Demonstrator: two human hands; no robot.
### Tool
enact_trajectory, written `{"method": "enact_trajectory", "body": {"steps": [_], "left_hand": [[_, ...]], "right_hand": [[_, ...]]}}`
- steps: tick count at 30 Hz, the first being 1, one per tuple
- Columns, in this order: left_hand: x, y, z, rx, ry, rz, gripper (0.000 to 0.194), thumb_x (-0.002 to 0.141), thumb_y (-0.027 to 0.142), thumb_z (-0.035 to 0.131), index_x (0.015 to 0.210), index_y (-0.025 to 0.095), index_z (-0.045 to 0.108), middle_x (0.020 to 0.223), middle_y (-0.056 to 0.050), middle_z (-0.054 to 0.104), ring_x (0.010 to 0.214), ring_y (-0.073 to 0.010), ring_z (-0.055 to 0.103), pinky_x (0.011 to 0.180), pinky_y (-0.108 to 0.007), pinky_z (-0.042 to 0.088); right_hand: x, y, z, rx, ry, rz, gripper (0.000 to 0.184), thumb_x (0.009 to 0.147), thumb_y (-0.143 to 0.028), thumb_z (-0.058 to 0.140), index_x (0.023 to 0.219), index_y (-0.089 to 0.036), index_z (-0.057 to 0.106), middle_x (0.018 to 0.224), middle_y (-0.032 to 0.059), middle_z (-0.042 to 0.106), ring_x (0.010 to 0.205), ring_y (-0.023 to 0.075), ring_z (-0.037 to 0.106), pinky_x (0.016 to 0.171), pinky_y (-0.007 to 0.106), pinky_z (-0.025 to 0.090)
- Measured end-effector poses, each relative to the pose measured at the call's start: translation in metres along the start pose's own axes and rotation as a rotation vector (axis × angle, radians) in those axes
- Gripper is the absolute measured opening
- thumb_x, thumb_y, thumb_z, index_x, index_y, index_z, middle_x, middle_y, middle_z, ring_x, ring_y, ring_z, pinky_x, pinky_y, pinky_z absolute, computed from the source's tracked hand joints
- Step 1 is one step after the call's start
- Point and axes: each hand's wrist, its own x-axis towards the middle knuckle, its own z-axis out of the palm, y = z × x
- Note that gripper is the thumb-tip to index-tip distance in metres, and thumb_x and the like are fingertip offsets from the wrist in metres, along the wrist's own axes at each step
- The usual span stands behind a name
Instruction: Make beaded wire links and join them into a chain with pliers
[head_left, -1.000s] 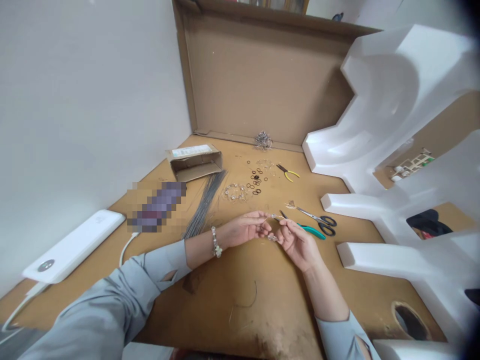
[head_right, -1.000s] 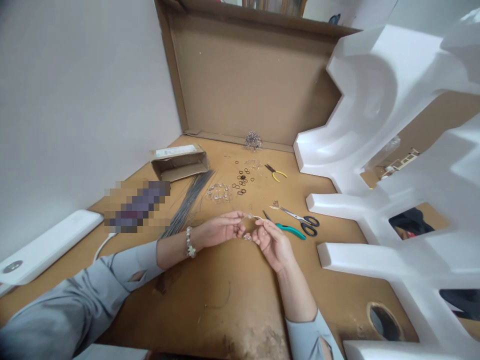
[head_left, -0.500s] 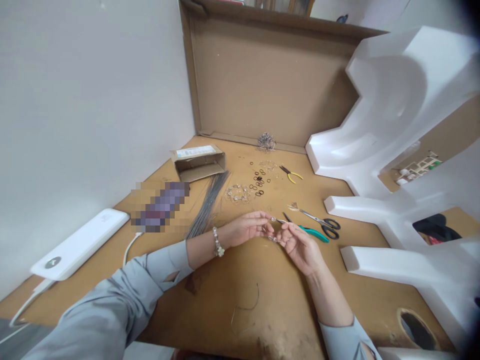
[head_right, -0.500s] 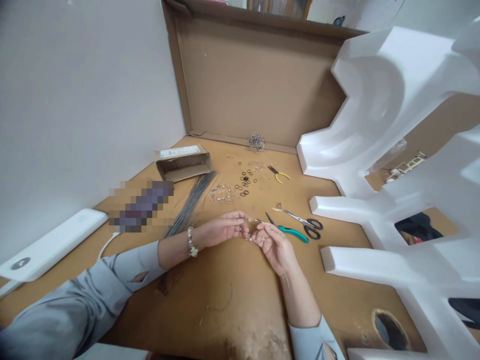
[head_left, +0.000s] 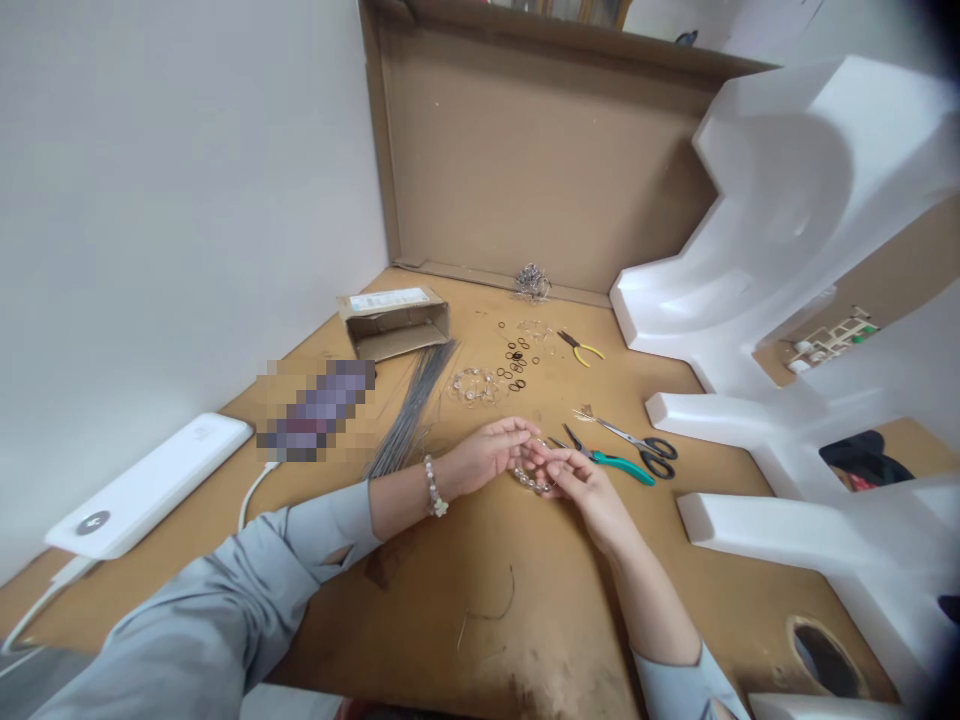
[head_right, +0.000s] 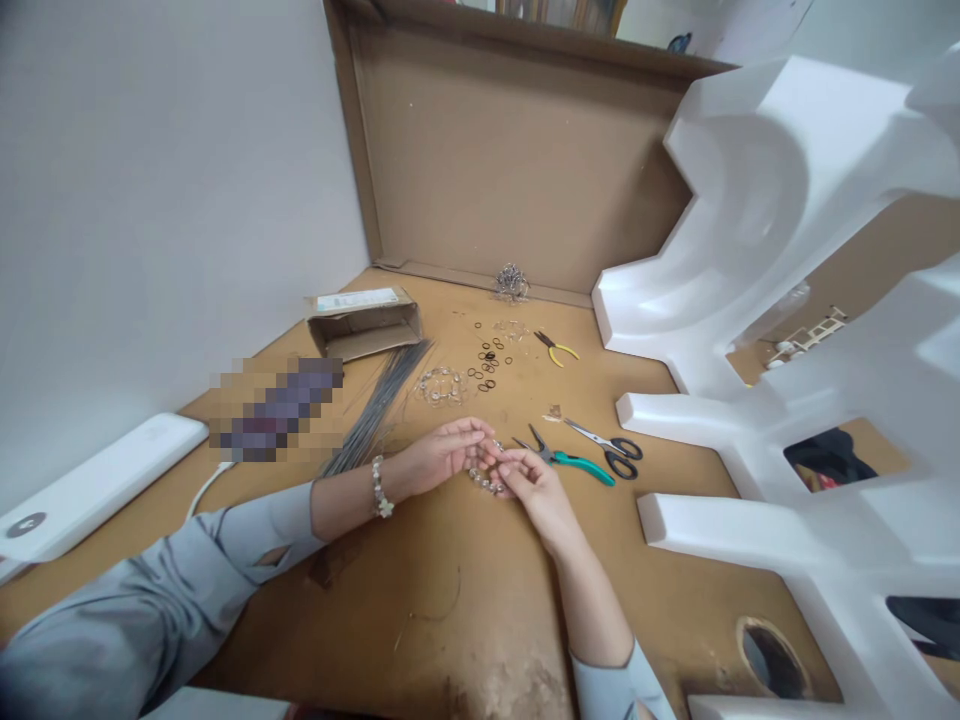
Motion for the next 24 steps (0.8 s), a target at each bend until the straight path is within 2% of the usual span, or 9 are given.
{"method": "enact_trajectory", "body": {"steps": [3,7,10,15,21,24], "left_hand": [[0.001,0.001,0.000,-0.074,0.011,0.019,0.014,0.082,0.017,0.059,0.094,0.012,0.057,0.085,-0.008,0.067,0.080,-0.0135,0.063,0.080,-0.028,0.045],[0.002,0.001,0.000,-0.084,0.014,0.025,0.019,0.082,0.021,0.060,0.098,0.013,0.057,0.090,-0.009,0.067,0.088,-0.0165,0.062,0.087,-0.033,0.043],[0.000,0.001,0.001,-0.002,0.008,0.002,0.021,0.084,0.030,0.057,0.094,0.011,0.060,0.090,-0.010,0.066,0.087,-0.0164,0.061,0.084,-0.032,0.042],[-0.003,0.004,0.008,0.191,0.027,0.030,0.023,0.081,0.032,0.060,0.094,0.013,0.065,0.096,-0.007,0.064,0.085,-0.0120,0.056,0.073,-0.023,0.040],[-0.003,0.002,0.010,0.347,0.041,0.033,0.028,0.079,0.038,0.061,0.080,0.011,0.067,0.078,-0.005,0.064,0.071,-0.0106,0.052,0.067,-0.023,0.038],[-0.002,-0.001,0.008,0.384,0.033,0.021,0.027,0.079,0.037,0.060,0.080,0.011,0.066,0.079,-0.005,0.063,0.068,-0.0094,0.051,0.068,-0.024,0.038]], "right_hand": [[-0.001,0.001,0.002,-0.035,-0.038,0.019,0.028,0.068,-0.037,0.073,0.087,-0.019,0.065,0.076,0.0022,0.067,0.071,0.0148,0.063,0.065,0.027,0.049],[0.000,-0.002,-0.001,0.096,-0.008,0.013,0.023,0.068,-0.035,0.072,0.082,-0.017,0.067,0.079,0.0024,0.069,0.064,0.0116,0.064,0.063,0.025,0.051],[0.001,-0.006,-0.003,0.201,0.061,0.016,0.022,0.066,-0.033,0.075,0.081,-0.018,0.068,0.077,0.0014,0.069,0.062,0.0112,0.065,0.064,0.025,0.052],[0.000,-0.008,-0.002,0.218,0.066,0.043,0.022,0.064,-0.032,0.076,0.080,-0.018,0.070,0.078,0.0024,0.070,0.062,0.0113,0.065,0.065,0.026,0.052],[0.000,-0.006,-0.002,0.169,0.016,0.055,0.023,0.067,-0.033,0.074,0.085,-0.019,0.070,0.083,0.0039,0.070,0.074,0.0141,0.064,0.074,0.030,0.049],[-0.001,-0.008,-0.004,0.175,0.032,0.012,0.026,0.068,-0.035,0.073,0.089,-0.020,0.070,0.070,-0.0003,0.065,0.068,0.0119,0.059,0.073,0.028,0.047]]}}
